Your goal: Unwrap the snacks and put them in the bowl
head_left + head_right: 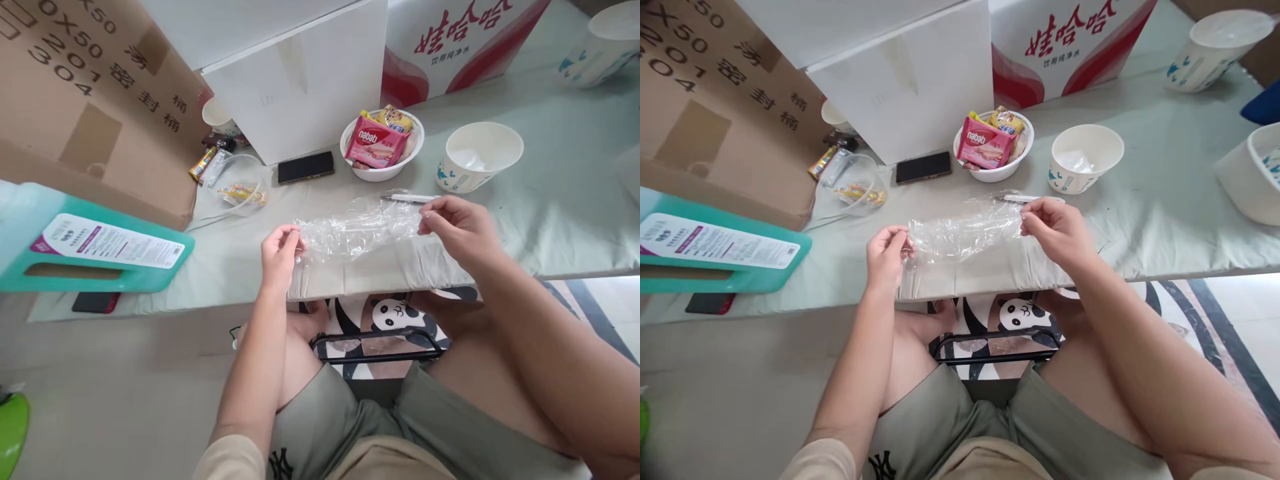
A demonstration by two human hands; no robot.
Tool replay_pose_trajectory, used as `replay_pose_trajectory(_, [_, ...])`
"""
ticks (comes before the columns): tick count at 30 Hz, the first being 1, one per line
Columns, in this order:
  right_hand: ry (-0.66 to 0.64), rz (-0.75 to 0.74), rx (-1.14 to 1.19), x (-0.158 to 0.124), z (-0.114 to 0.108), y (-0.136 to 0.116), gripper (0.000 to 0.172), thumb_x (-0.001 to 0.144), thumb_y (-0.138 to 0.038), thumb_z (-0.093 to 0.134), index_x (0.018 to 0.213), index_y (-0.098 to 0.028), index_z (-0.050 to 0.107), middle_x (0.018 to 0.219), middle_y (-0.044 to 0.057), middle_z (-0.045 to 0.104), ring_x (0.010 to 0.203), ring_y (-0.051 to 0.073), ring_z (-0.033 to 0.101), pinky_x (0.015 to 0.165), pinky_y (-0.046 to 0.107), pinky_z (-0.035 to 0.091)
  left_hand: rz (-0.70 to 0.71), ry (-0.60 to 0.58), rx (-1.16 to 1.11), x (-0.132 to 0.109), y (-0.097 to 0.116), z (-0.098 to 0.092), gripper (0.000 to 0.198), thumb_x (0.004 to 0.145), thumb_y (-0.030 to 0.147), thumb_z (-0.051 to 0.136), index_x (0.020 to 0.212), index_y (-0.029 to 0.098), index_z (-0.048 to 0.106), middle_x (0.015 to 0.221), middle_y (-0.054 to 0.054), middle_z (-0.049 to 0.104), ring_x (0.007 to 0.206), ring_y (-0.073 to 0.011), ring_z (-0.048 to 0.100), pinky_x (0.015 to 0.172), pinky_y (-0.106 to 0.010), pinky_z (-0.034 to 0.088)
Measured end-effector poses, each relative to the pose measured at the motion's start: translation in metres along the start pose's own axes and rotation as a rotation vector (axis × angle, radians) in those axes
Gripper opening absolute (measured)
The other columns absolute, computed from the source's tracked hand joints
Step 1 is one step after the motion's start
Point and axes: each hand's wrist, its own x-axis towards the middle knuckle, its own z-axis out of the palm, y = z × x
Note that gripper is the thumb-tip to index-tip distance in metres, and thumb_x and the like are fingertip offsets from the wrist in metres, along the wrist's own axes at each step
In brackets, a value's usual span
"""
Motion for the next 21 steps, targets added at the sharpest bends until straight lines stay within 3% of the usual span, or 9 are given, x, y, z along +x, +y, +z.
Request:
replay_pose_trajectory(3, [0.127, 0.108, 0.128, 0.015, 0.008, 0.01, 0.016, 0.081, -0.038, 0.069, 0.078, -0.023, 0.064, 0.063, -0.002, 0.062, 0.053, 0.014, 0.058, 0.054, 0.028, 0.051, -0.065, 0.011, -0.027, 0.022, 0.004, 0.019, 0.015, 0.078, 0.031, 0.07, 0.086, 0.02, 0.064, 0.059, 0.006, 0.055, 0.04, -0.0052, 0.041, 0.038, -0.019, 0.027])
replay_pose_trajectory(6, [0.186, 0.172, 0.064, 0.035, 0.017, 0.018, 0.015, 0.084, -0.037, 0.065, 0.081, -0.023, 0.063, 0.067, -0.002, 0.063, 0.046, 0.011, 0.049, 0.044, 0.026, 0.041, -0.07, 0.021, 0.108, 0.037, 0.003, 0.026, 0.013, 0.08, 0.03, 0.067, 0.089, 0.02, 0.067, 0.054, 0.007, 0.051, 0.037, -0.0054, 0.035, 0.037, -0.02, 0.023])
replay_pose_trajectory(11, [0.245, 0.031, -0.333, 0.066, 0.024, 0.024, 0.01, 0.089, -0.031, 0.059, 0.088, -0.024, 0.067, 0.072, 0.001, 0.064, 0.067, 0.019, 0.058, 0.068, 0.034, 0.045, 0.019, -0.008, 0.438, 0.046, -0.004, 0.018, 0.017, 0.086, 0.032, 0.062, 0.095, 0.021, 0.071, 0.048, 0.006, 0.051, 0.043, -0.0099, 0.045, 0.046, -0.021, 0.033])
replay_pose_trajectory(14, [0.251, -0.007, -0.48, 0.077, 0.028, 0.025, 0.01, 0.089, -0.031, 0.06, 0.09, -0.025, 0.068, 0.078, 0.004, 0.067, 0.075, 0.023, 0.059, 0.074, 0.037, 0.043, 0.03, -0.051, 0.529, 0.046, -0.004, 0.015, 0.019, 0.088, 0.034, 0.062, 0.099, 0.021, 0.07, 0.048, 0.005, 0.053, 0.048, -0.0116, 0.051, 0.05, -0.021, 0.034])
replay_pose_trajectory(17, [0.257, 0.002, -0.506, 0.082, 0.03, 0.026, 0.01, 0.09, -0.034, 0.061, 0.089, -0.025, 0.067, 0.082, 0.006, 0.068, 0.078, 0.026, 0.059, 0.074, 0.038, 0.042, -0.056, -0.132, 0.377, 0.044, -0.001, 0.014, 0.034, 0.087, 0.039, 0.066, 0.116, 0.022, 0.064, 0.055, 0.004, 0.058, 0.052, -0.0123, 0.056, 0.051, -0.022, 0.038])
replay_pose_trajectory(21, [0.264, 0.008, -0.523, 0.079, 0.029, 0.029, 0.014, 0.091, -0.038, 0.059, 0.089, -0.026, 0.065, 0.084, 0.008, 0.069, 0.081, 0.027, 0.06, 0.074, 0.038, 0.042, -0.201, -0.336, 0.118, 0.04, 0.002, 0.008, 0.067, 0.076, 0.036, 0.078, 0.135, 0.024, 0.05, 0.068, 0.003, 0.064, 0.057, -0.0122, 0.062, 0.055, -0.021, 0.045])
